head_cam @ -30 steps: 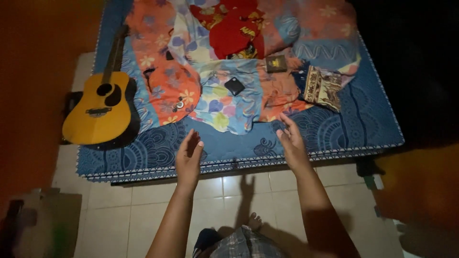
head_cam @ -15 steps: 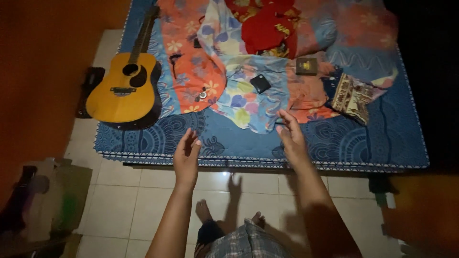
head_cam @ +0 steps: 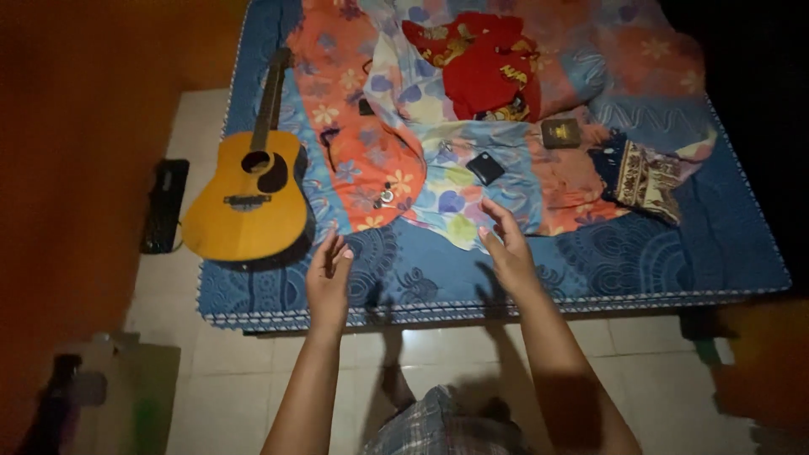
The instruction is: The person folds a black cloth on a bed, then places it in a wardrobe. They pick up a wristwatch and a small black wallet, attach a keychain to the wallet, and place both items in the wardrobe.
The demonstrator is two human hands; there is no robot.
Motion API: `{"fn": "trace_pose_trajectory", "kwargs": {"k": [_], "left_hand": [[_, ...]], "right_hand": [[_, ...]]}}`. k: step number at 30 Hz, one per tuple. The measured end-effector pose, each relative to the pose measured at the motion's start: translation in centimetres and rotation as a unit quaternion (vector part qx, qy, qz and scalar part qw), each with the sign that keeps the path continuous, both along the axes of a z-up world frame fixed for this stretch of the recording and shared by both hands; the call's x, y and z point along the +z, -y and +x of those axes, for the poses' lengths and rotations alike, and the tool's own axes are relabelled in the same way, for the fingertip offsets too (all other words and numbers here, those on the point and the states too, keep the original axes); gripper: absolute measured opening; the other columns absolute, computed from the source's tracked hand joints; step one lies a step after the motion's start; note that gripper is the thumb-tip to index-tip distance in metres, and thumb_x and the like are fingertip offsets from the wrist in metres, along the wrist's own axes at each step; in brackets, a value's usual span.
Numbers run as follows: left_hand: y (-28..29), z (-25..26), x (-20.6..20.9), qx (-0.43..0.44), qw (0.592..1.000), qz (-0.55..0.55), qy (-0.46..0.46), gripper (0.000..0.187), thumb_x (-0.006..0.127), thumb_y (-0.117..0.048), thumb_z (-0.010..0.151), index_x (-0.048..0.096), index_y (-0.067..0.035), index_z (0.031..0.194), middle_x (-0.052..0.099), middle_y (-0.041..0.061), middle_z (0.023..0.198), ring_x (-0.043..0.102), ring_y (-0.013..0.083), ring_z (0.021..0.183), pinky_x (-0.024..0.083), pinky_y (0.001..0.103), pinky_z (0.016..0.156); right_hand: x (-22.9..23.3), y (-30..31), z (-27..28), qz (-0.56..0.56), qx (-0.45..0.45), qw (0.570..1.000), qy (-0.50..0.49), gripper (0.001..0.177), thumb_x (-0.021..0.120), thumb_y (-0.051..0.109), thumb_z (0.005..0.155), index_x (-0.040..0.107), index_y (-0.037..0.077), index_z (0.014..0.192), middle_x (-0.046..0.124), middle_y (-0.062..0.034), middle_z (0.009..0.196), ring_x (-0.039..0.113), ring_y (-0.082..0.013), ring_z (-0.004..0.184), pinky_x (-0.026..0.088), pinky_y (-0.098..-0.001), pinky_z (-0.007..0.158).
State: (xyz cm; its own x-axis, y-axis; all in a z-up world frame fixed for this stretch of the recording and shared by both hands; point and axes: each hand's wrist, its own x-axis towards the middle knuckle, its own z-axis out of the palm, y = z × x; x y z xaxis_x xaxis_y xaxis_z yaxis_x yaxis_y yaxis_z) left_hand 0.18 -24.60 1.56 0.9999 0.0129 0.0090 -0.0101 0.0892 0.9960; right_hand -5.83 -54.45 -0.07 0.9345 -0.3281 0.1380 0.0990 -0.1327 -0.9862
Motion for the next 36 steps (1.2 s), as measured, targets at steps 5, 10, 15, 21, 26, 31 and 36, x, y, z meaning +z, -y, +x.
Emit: {"fn": "trace_pose_trajectory", "kwargs": {"k": [5,10,15,21,26,31,36], "left_hand": [[-2.9,3.4,-0.2,-0.014,1.0,-0.003,0.005,0.054,0.066,-0.005,0.095,0.052,-0.003,0.147,0.055,0.029,0.143,0.051,0.0464,0.134,0.042,0.054,0.111],[-4.6,5.2,1.0,-0.028,1.0,0.006,-0.011,0.055,0.067,-0.007,0.095,0.051,-0.003,0.147,0.057,0.027,0.142,0.053,0.0451,0.133,0.042,0.053,0.11],[-5.3,7.4,0.0,-0.027,0.999,0.015,-0.011,0.054,0.07,-0.009,0.095,0.054,-0.004,0.146,0.062,0.024,0.139,0.058,0.0395,0.13,0.046,0.05,0.108],[-4.8,9.6,0.6,-0.027,0.999,0.011,-0.018,0.056,0.066,-0.004,0.095,0.051,-0.005,0.148,0.057,0.025,0.143,0.054,0.0391,0.133,0.044,0.05,0.111],[-3.7,11.8,1.4,-0.009,1.0,0.016,-0.021,0.054,0.066,-0.005,0.095,0.053,-0.008,0.148,0.057,0.025,0.144,0.053,0.0402,0.134,0.044,0.05,0.111],[-2.0,15.5,-1.5,0.01,0.999,0.011,-0.04,0.055,0.065,-0.004,0.095,0.053,-0.008,0.148,0.057,0.024,0.145,0.053,0.0402,0.135,0.046,0.049,0.109],[0.2,19.5,-4.6,0.017,0.998,0.023,-0.047,0.059,0.065,0.0,0.091,0.05,-0.001,0.148,0.055,0.031,0.143,0.051,0.0454,0.133,0.045,0.051,0.109]], "right_hand": [[0.1,-4.2,2.5,-0.005,-0.015,1.0,-0.008,0.056,0.059,0.017,0.099,0.047,0.009,0.153,0.05,-0.0185,0.15,0.036,-0.0342,0.148,0.026,-0.0463,0.119],[2.5,-7.2,4.4,-0.003,-0.017,1.0,-0.018,0.055,0.059,0.017,0.1,0.048,0.013,0.153,0.052,-0.016,0.151,0.035,-0.0347,0.149,0.026,-0.0467,0.12],[2.5,-8.0,6.6,-0.019,-0.03,0.999,-0.035,0.056,0.06,0.018,0.098,0.048,0.013,0.153,0.053,-0.0143,0.15,0.038,-0.0304,0.148,0.028,-0.0445,0.12],[2.5,-7.5,9.3,-0.015,-0.023,0.999,-0.043,0.054,0.059,0.015,0.098,0.05,0.012,0.152,0.052,-0.0161,0.15,0.039,-0.0322,0.148,0.028,-0.0466,0.12],[1.8,-6.5,13.0,-0.014,-0.011,0.999,-0.047,0.054,0.059,0.014,0.098,0.051,0.013,0.151,0.055,-0.0131,0.148,0.041,-0.0293,0.147,0.029,-0.0441,0.119],[1.5,-4.9,17.7,-0.008,0.016,0.998,-0.067,0.053,0.06,0.013,0.099,0.051,0.011,0.15,0.055,-0.0154,0.149,0.039,-0.0333,0.148,0.028,-0.0451,0.119],[-2.4,-2.7,23.6,-0.008,0.031,0.997,-0.072,0.049,0.059,0.012,0.099,0.053,0.012,0.148,0.056,-0.0153,0.148,0.039,-0.0341,0.148,0.029,-0.0471,0.119]]}}
